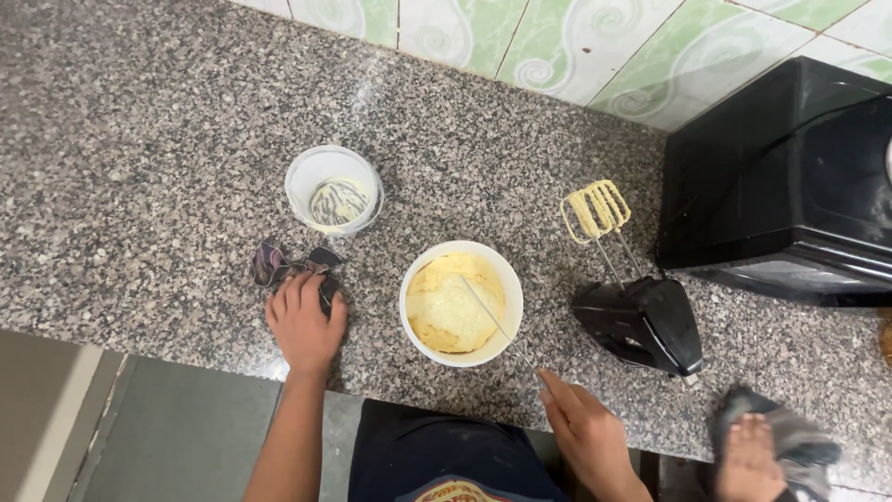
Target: Scraping residual cream from a plastic container into a mixing bowl using a metal spatula.
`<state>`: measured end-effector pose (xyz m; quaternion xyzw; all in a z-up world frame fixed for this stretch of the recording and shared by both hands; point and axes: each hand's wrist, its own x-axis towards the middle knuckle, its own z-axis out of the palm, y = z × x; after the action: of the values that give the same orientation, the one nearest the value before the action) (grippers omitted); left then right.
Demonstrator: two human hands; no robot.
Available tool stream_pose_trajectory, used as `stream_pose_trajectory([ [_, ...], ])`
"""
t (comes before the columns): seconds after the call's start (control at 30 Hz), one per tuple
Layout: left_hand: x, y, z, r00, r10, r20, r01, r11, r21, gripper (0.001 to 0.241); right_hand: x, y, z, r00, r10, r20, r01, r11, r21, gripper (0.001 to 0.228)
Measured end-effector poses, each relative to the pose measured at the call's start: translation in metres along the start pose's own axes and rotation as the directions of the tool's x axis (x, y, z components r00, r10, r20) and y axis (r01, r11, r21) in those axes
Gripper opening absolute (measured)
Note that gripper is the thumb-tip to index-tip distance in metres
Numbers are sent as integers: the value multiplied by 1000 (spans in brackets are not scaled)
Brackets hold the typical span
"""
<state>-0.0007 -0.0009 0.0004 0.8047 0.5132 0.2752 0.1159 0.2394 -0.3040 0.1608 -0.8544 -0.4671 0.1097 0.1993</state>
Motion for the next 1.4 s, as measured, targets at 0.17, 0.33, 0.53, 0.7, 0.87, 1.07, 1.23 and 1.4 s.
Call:
stream_pose_trajectory([
  [0.17, 1, 3, -4, 1000, 13, -4, -13, 1000, -3, 43, -3, 0, -5, 999, -49, -22, 46, 991, -125, 46],
  [0.33, -1, -1, -1, 1000, 19, -1, -19, 1000, -6, 44, -20, 20, -14, 998, 24, 65, -8, 971, -241, 52],
  [0.53, -2, -4, 2, 1000, 24, -5, -24, 1000, 10, 44, -25, 16, -78, 935, 225, 274, -75, 880, -469, 55],
  [0.7, -1, -3, 3, 1000, 24, -2, -24, 1000, -7, 43, -29, 47, -129, 705, 482, 521, -46, 764, -644, 47],
  [0.87, -3, -7, 6, 1000, 16, -2, -16, 1000, 19, 45, 16, 22, -172, 888, 258, 381, -7, 835, -550, 45],
  [1.07, -3, -5, 4, 999, 28, -27, -29, 999, -15, 44, 140, -147, -188, 703, 502, 504, 210, 530, -821, 35],
  [1.23, -3, -6, 4, 999, 15, -31, -16, 999, -36, 43, 180, -149, -148, 745, 284, 604, 399, 536, -744, 22],
  [1.4, -2, -4, -1, 999, -19, -27, 18, 998, -66, 44, 197, -132, -125, 684, 283, 672, 483, 515, -708, 21],
])
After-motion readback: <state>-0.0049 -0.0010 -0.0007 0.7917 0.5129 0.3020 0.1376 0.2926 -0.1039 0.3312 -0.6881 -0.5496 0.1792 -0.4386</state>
